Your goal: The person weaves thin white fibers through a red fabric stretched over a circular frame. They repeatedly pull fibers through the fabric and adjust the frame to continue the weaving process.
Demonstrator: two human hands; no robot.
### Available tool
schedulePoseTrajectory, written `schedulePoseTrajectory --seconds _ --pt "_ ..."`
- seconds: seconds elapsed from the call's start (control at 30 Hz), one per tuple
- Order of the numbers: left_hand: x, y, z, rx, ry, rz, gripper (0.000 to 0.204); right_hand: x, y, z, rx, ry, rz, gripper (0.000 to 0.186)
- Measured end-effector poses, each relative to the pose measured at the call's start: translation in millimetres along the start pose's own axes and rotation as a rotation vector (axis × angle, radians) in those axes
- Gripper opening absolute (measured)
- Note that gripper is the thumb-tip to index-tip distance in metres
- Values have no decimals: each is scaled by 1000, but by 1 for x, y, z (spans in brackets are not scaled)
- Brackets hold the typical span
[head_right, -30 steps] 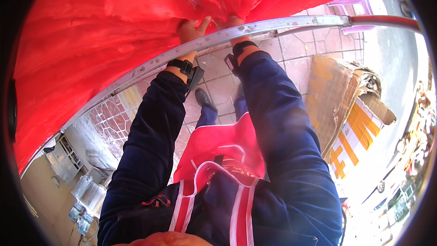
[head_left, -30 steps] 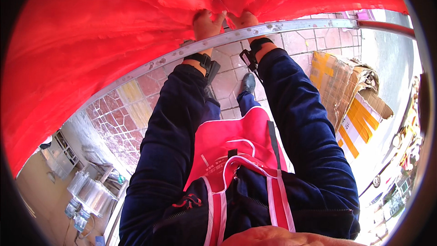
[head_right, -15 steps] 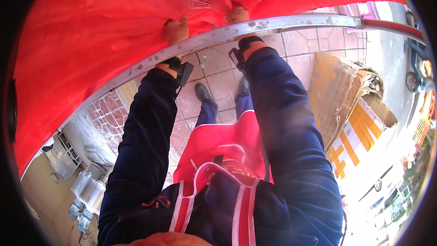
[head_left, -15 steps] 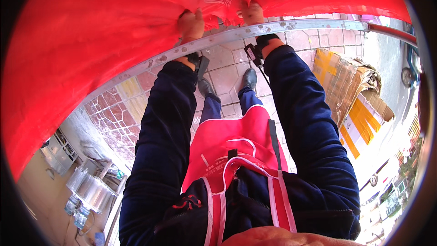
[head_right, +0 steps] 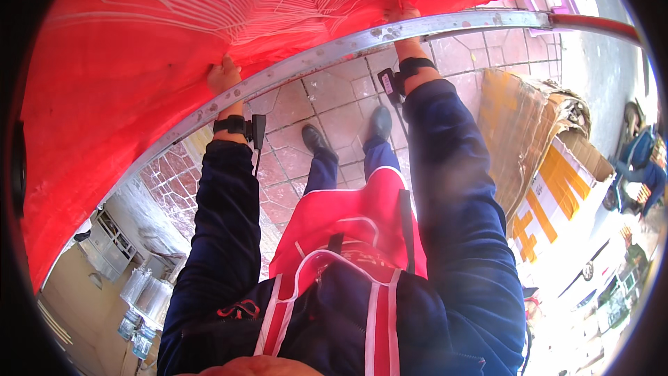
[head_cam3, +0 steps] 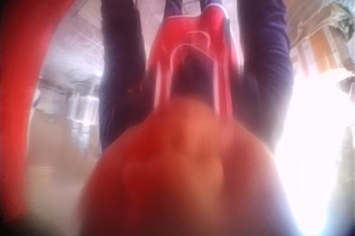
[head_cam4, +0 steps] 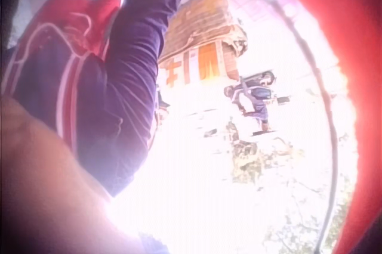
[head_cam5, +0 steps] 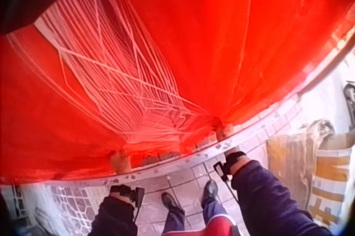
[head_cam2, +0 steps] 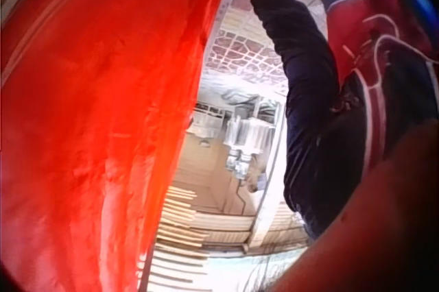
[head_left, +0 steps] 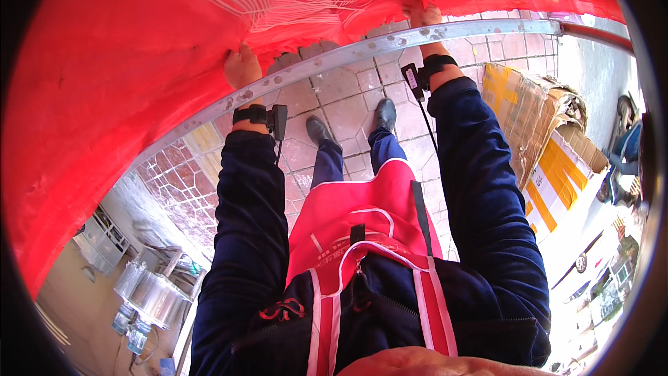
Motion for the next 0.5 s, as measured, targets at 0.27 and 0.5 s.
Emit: schedulePoseTrajectory --seconds 0.27,0.5 --pt "-24 -5 51 -18 -82 -111 47 -61 -6 -18 -103 -356 -299 34" --pt "-47 -5 86 43 76 -110 49 -72 39 30 -349 352 -415 24"
Point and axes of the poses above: each hand's wrist, its own y-axis away from the middle knuckle, its own x-axis out of the palm, z = x × y, the point moved 5 cm from there along -y, towards the middle knuckle, and after that the axes turned 2 degrees about -x, right-handed, at the moved point
